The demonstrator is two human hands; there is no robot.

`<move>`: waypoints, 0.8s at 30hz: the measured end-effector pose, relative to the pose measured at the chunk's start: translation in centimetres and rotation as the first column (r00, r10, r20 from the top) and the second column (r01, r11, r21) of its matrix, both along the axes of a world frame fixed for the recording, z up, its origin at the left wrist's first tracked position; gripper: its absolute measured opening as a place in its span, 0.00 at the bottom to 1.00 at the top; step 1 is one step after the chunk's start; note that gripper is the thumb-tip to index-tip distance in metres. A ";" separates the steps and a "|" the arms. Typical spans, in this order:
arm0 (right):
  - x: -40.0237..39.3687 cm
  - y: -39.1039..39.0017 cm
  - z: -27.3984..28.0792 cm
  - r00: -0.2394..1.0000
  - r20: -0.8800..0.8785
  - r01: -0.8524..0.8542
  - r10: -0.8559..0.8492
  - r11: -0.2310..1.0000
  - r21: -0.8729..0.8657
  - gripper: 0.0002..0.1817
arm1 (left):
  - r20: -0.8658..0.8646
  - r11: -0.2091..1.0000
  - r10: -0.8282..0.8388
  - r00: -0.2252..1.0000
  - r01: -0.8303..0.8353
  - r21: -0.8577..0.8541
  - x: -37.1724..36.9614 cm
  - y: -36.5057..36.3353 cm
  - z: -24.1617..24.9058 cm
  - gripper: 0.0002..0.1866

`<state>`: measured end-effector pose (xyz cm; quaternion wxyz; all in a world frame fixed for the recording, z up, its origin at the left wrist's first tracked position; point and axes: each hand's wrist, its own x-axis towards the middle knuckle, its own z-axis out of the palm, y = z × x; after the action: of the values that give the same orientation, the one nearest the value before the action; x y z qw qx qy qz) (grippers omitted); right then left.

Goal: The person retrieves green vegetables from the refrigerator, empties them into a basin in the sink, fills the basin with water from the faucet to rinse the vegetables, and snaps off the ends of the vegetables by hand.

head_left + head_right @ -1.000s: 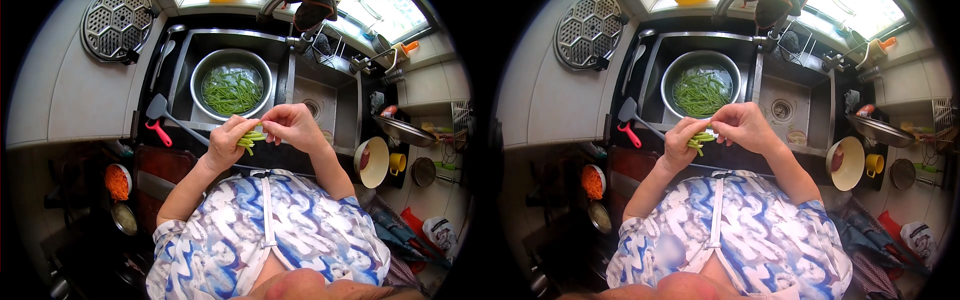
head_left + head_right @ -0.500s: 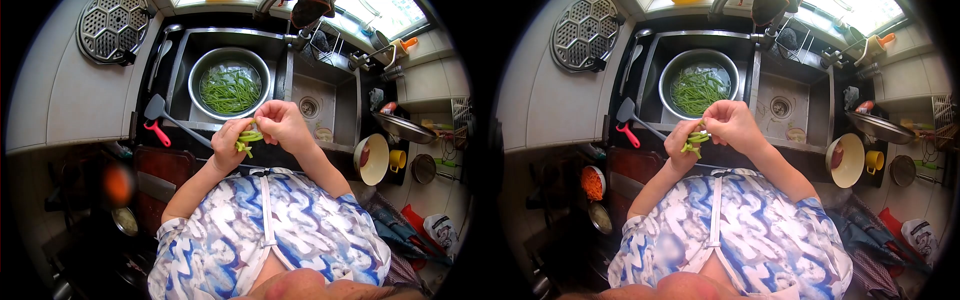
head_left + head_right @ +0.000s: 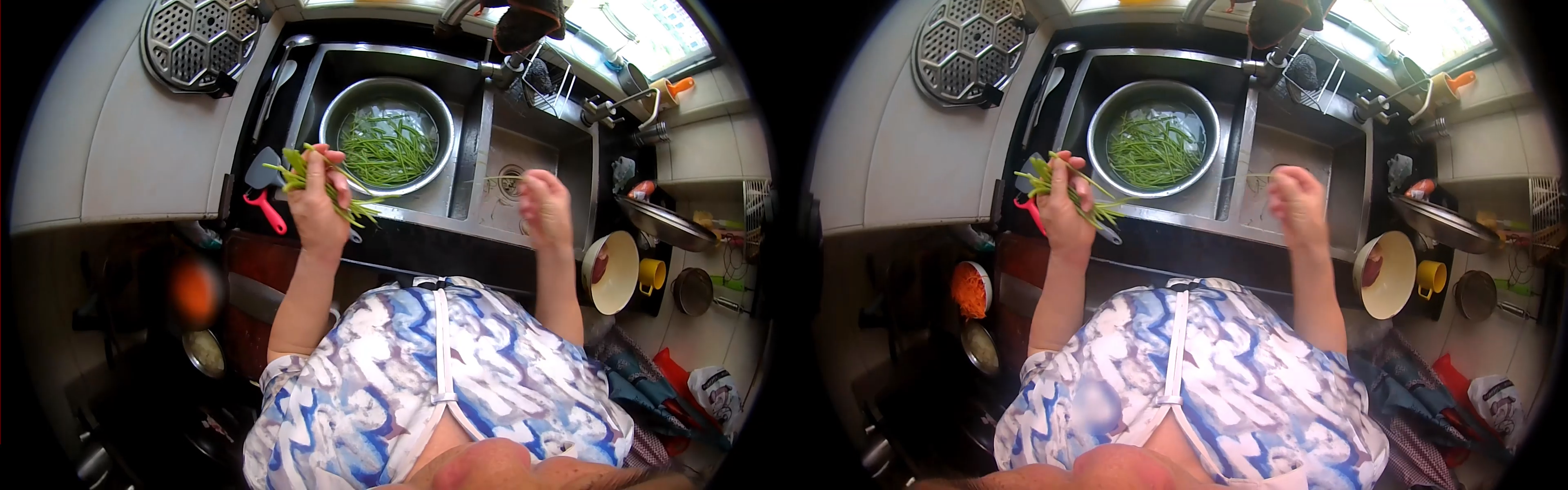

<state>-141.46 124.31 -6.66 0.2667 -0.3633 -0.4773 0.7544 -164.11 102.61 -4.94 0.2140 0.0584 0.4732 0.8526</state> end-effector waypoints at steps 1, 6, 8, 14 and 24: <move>1.7 1.4 -0.3 0.998 0.008 0.064 -0.064 0.997 0.044 0.04 | 0.034 0.999 -0.027 0.999 0.025 0.040 -0.9 -0.5 -0.2 0.10; 3.0 1.9 1.6 0.995 0.084 0.031 -0.056 0.963 0.269 0.04 | 0.155 0.941 -0.334 0.930 0.339 -0.011 -1.0 -0.3 -1.0 0.09; 1.1 0.6 2.9 0.975 -0.080 -0.200 0.209 0.974 0.110 0.05 | 0.137 0.894 -0.441 0.887 0.448 -0.024 0.0 0.4 -1.0 0.07; -4.5 -2.7 3.3 0.887 -0.198 -0.420 0.417 0.907 0.028 0.04 | 0.147 0.741 -0.655 0.742 0.668 -0.068 1.9 1.0 0.3 0.08; -8.3 -5.9 3.5 0.803 -0.072 -0.579 0.592 0.803 0.143 0.08 | 0.115 0.750 -0.619 0.777 0.628 -0.207 2.3 -0.5 0.4 0.04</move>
<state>-149.73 118.41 -3.11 0.0676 -0.1393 -0.5924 0.7906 -161.80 102.16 -4.54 0.5004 0.1705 0.5193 0.6715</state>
